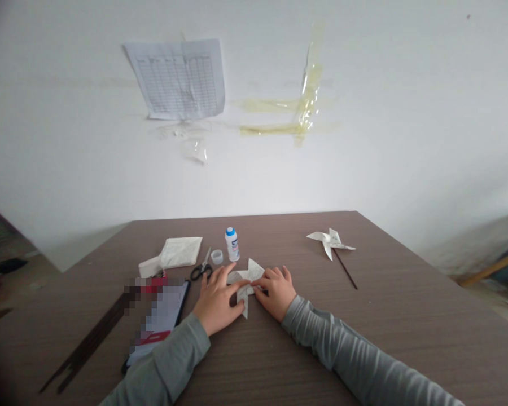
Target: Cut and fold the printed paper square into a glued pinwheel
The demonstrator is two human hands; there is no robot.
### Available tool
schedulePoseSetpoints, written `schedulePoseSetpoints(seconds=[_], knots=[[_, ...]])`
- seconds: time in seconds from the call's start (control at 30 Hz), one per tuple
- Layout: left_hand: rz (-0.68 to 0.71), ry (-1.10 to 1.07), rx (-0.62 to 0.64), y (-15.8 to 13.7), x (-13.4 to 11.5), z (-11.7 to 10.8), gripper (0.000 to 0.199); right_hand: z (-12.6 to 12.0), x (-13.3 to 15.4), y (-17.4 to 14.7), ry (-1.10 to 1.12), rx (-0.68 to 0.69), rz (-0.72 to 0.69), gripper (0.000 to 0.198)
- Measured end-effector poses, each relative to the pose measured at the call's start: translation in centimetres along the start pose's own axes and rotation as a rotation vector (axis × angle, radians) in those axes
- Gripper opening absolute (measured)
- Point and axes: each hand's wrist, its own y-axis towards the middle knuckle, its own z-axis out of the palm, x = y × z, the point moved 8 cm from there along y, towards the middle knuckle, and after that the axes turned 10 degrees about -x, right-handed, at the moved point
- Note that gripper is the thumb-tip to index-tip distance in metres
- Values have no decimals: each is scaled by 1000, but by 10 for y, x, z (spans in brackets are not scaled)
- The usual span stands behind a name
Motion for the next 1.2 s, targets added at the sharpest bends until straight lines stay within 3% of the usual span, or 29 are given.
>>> schedulePoseSetpoints(seconds=[0.97, 1.2], knots=[[-21, 10, 67, 1, 6, -4, 51, 10, -10, 1, 10, -103, -101, 31], [-30, 15, 75, 1, 5, -5, 55, 9, -8, 2, 21, -67, -59, 30]])
